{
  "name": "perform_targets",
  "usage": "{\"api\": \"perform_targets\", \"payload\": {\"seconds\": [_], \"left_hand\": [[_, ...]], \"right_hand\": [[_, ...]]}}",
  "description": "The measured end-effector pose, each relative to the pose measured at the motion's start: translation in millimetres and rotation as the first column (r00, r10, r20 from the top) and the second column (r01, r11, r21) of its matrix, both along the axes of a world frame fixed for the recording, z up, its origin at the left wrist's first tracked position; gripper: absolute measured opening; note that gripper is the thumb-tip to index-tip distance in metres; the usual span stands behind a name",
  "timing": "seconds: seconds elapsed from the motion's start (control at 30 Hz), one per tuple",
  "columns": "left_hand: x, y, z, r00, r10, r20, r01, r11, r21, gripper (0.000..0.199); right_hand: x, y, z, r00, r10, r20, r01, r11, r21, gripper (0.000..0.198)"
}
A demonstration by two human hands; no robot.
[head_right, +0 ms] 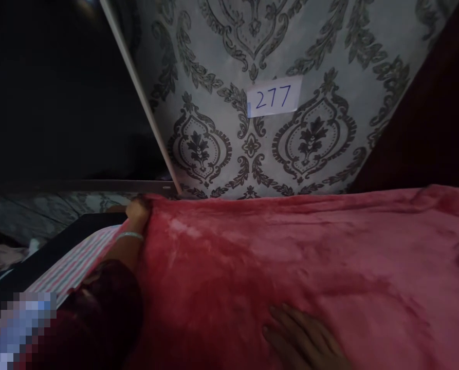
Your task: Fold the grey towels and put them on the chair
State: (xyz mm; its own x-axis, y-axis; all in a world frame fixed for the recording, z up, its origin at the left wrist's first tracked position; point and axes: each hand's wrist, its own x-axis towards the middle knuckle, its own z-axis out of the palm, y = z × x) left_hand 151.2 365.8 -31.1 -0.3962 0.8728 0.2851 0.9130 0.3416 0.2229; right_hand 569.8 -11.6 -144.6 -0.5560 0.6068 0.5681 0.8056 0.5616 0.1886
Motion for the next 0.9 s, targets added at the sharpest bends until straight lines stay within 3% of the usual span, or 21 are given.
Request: {"api": "perform_targets", "payload": {"seconds": [0.17,0.27,0.37,0.43,0.5,0.57,0.63,0.73,0.8,0.9], "left_hand": [[1.1,-0.4,-16.6,0.999,0.02,0.047,-0.023,0.998,0.059,0.041],[2.9,-6.2,-11.4,0.994,0.102,0.034,-0.107,0.965,0.24,0.045],[8.7,-17.1,0.7,0.996,0.077,-0.054,-0.054,0.938,0.341,0.042],[18.5,-27.9,8.4,0.989,-0.048,-0.142,0.082,0.966,0.247,0.041],[35.8,-43.7,12.1,0.948,-0.268,-0.173,0.279,0.959,0.045,0.04],[60.6,-66.6,9.3,0.858,-0.492,-0.15,0.481,0.87,-0.108,0.04],[89.3,-96.3,-0.8,0.722,-0.674,-0.156,0.657,0.739,-0.149,0.041],[127.0,-142.6,-23.4,0.526,-0.833,-0.171,0.805,0.553,-0.217,0.057],[142.0,-164.2,-35.8,0.494,-0.855,-0.158,0.804,0.519,-0.291,0.064],[150.8,-174.9,-42.3,0.51,-0.842,-0.177,0.765,0.538,-0.354,0.063]], "right_hand": [[-3.9,-5.7,6.5,0.996,-0.065,-0.062,0.052,0.98,-0.194,0.068],[-8.1,-11.9,12.5,0.985,-0.129,-0.115,0.076,0.922,-0.379,0.062],[-13.4,-17.0,23.4,0.974,-0.16,-0.162,0.066,0.879,-0.473,0.057],[-16.2,-19.0,30.3,0.968,-0.162,-0.191,0.055,0.883,-0.466,0.055],[-18.1,-19.8,35.4,0.962,-0.167,-0.215,0.049,0.883,-0.467,0.053],[-19.5,-20.0,39.2,0.956,-0.178,-0.232,0.043,0.87,-0.491,0.052],[-20.8,-20.0,43.3,0.952,-0.185,-0.242,0.031,0.85,-0.526,0.051],[-23.2,-19.5,51.9,0.945,-0.19,-0.268,0.0,0.817,-0.577,0.05],[-25.0,-18.6,58.5,0.938,-0.19,-0.289,-0.02,0.804,-0.595,0.05],[-27.4,-17.4,66.2,0.926,-0.2,-0.319,-0.025,0.813,-0.581,0.048]]}}
